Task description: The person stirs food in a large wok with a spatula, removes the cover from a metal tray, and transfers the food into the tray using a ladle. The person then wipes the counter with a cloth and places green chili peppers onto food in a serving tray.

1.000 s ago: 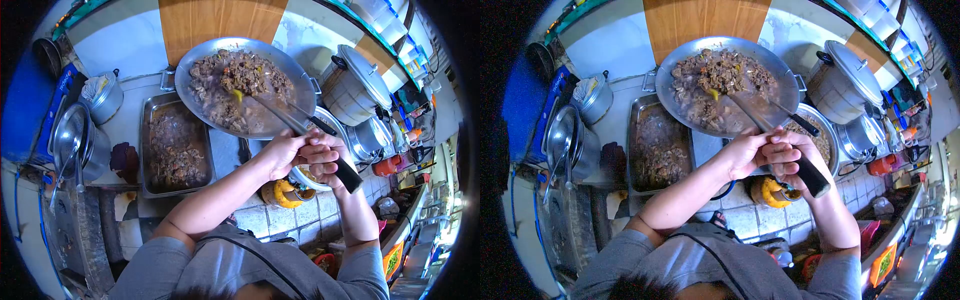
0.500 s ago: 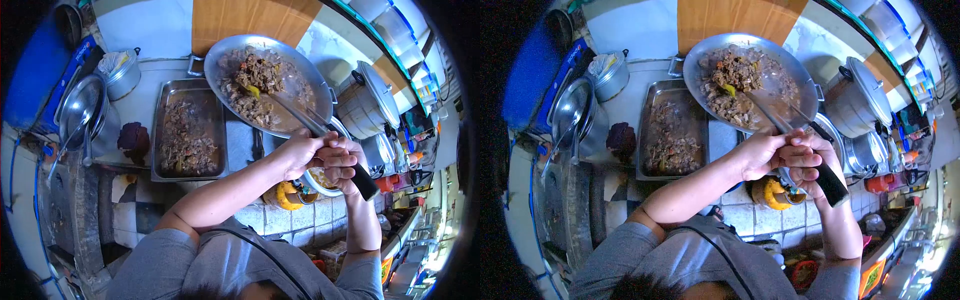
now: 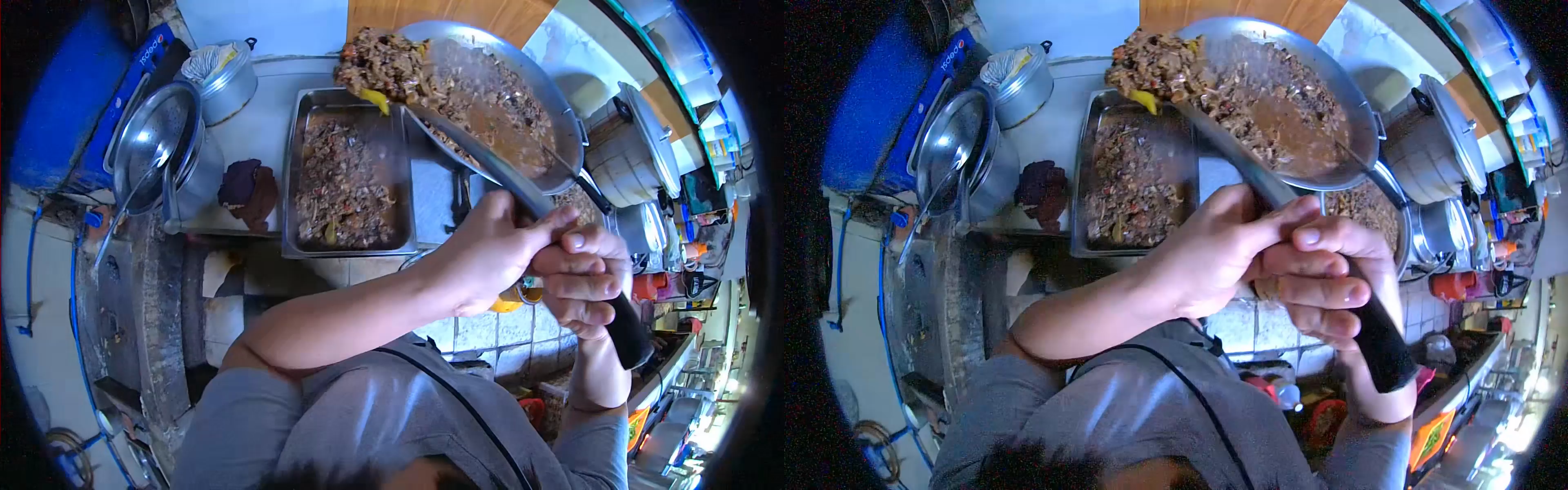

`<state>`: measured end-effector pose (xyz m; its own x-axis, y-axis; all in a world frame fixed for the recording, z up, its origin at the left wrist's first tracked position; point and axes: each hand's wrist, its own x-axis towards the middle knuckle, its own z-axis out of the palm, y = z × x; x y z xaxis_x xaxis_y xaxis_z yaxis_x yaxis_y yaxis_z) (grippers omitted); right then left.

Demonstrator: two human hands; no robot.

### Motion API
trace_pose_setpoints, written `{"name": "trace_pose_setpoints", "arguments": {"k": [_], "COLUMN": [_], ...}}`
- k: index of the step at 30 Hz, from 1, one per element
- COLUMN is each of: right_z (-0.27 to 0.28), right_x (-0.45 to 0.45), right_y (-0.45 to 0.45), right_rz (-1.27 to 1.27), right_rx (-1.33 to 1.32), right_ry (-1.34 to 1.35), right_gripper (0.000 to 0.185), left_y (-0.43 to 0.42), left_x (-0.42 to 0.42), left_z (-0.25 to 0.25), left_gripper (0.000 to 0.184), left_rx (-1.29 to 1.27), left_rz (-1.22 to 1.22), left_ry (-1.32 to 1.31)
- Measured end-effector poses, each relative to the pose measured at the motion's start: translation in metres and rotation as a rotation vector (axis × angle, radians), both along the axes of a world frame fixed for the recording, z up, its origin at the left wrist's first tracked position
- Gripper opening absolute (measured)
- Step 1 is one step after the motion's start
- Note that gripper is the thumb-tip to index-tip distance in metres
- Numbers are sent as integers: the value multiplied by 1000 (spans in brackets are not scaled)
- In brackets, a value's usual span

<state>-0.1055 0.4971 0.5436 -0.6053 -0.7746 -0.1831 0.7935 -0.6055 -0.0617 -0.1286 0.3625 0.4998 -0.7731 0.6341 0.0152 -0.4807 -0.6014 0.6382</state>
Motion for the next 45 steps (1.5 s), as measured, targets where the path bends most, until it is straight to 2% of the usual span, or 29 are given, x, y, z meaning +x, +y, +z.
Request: {"name": "trace_pose_setpoints", "arguments": {"k": [4, 9, 13, 19, 23, 24, 28, 29, 33, 35, 36, 38, 44, 45], "right_z": [-23, -73, -113, -177, -196, -203, -228, -231, -239, -244, -249, -258, -257, -247], "right_x": [8, 3, -9, -58, -85, -88, -96, -95, -69, -50, -39, -17, 13, 17], "right_y": [-28, -51, -71, -93, -110, -112, -115, -115, -106, -99, -96, -90, -71, -67], "right_rz": [-26, 107, -51, 14, -19, -16, 19, 19, -28, 0, -7, 181, 71, -7], "right_rx": [48, 14, 214, 363, 923, 926, 1556, 1556, 2153, 2206, 2213, 2355, 2343, 2219], "right_ry": [-99, -145, -239, 0, 183, 183, 834, 837, 1170, 1333, 1322, 1150, 1149, 1165], "right_gripper": [20, 20, 19, 11, 7, 7, 15, 15, 26, 35, 35, 36, 34, 33], "left_y": [-29, -57, -73, -96, -105, -105, -101, -101, -94, -89, -89, -88, -79, -78], "left_x": [13, 15, -1, -43, -70, -74, -86, -86, -73, -61, -55, -41, -18, -17], "left_z": [-22, -72, -115, -181, -222, -228, -242, -242, -239, -241, -242, -244, -255, -257], "left_gripper": [15, 19, 15, 15, 14, 14, 20, 20, 26, 27, 28, 30, 35, 36], "left_rx": [-86, -164, -52, -30, 65, 69, -128, -127, -73, -47, -23, 22, -23, -35], "left_rz": [98, 34, -43, -36, -59, -57, 49, 50, 20, -34, -83, -181, -248, -270], "left_ry": [-49, -135, -277, -431, -323, -324, -340, -338, -487, -453, -421, -362, -302, -293]}}
